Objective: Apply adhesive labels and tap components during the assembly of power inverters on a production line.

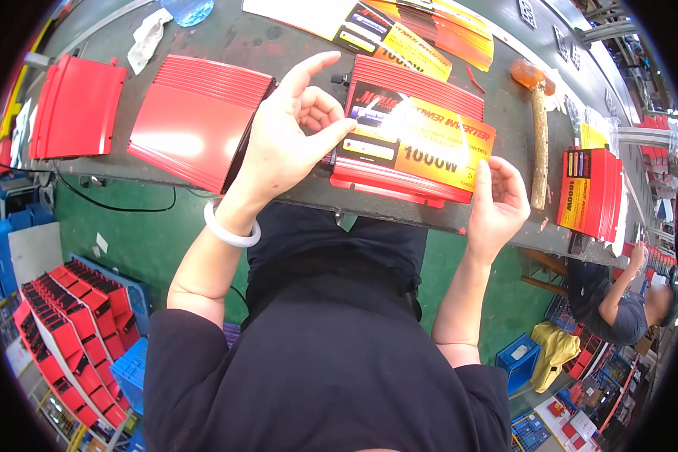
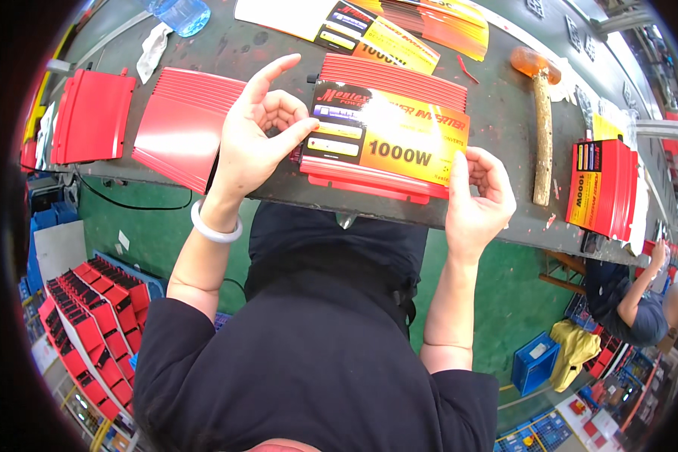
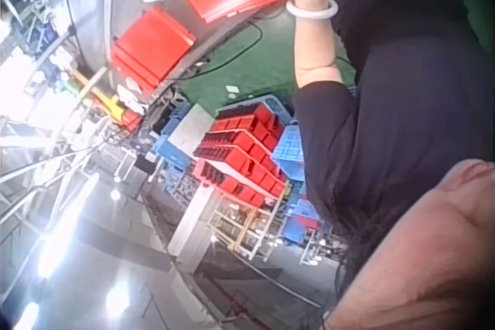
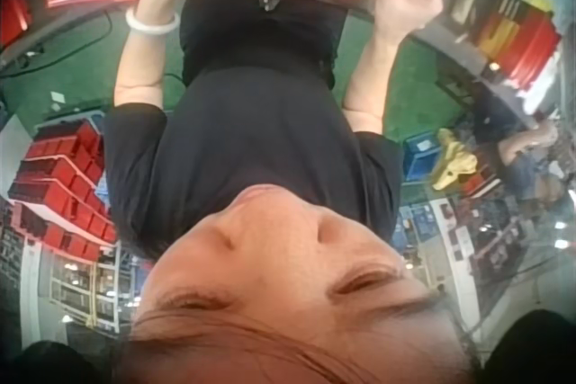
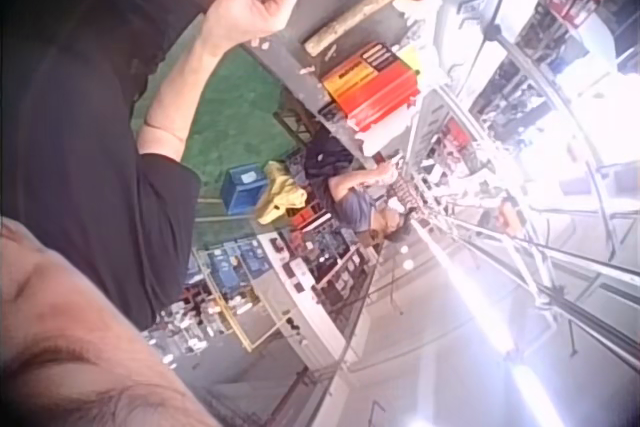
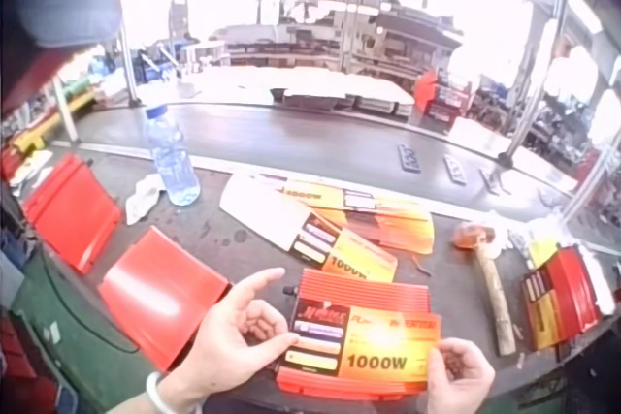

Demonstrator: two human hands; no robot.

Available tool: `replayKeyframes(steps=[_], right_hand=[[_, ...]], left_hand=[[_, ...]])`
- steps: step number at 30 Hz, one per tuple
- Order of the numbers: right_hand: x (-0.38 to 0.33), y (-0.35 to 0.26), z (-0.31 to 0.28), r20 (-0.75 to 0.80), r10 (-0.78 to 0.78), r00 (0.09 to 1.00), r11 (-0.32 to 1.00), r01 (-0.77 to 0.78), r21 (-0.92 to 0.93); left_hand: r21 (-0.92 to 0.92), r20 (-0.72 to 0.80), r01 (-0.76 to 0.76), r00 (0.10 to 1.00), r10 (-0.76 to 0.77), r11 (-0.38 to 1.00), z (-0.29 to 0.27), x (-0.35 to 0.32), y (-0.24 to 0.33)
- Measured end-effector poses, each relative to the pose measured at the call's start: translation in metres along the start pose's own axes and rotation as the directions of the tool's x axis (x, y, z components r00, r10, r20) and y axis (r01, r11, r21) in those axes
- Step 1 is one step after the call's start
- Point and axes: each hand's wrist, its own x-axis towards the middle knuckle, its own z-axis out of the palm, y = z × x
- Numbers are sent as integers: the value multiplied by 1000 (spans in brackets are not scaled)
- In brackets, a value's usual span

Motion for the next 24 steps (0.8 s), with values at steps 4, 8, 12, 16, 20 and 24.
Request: replayKeyframes(steps=[4, 8, 12, 16, 20, 24], right_hand=[[-1, 0, 0, -3, -4, 1000, 1000, 4, 1], [-1, 3, 1, -9, -24, 1000, 999, 24, -24], [-1, 5, 1, -7, -32, 999, 999, 32, -30], [-1, 5, 1, 0, -32, 999, 999, 32, -36], [-1, 3, 0, 4, -26, 1000, 998, 26, -48], [-1, 5, 0, -10, -20, 1000, 998, 19, -52]], left_hand=[[2, -3, -10, 1000, 10, 1000, 0, 0, 0], [1, -2, -20, 1000, 20, 1000, 0, 0, 0], [-3, -1, -21, 1000, 21, 1000, 0, 0, -1], [3, -6, -26, 1000, 26, 1000, 0, -1, -1], [0, -3, -20, 1000, 20, 1000, 0, -1, -1], [-5, -4, -33, 999, 33, 999, 0, 0, -2]])
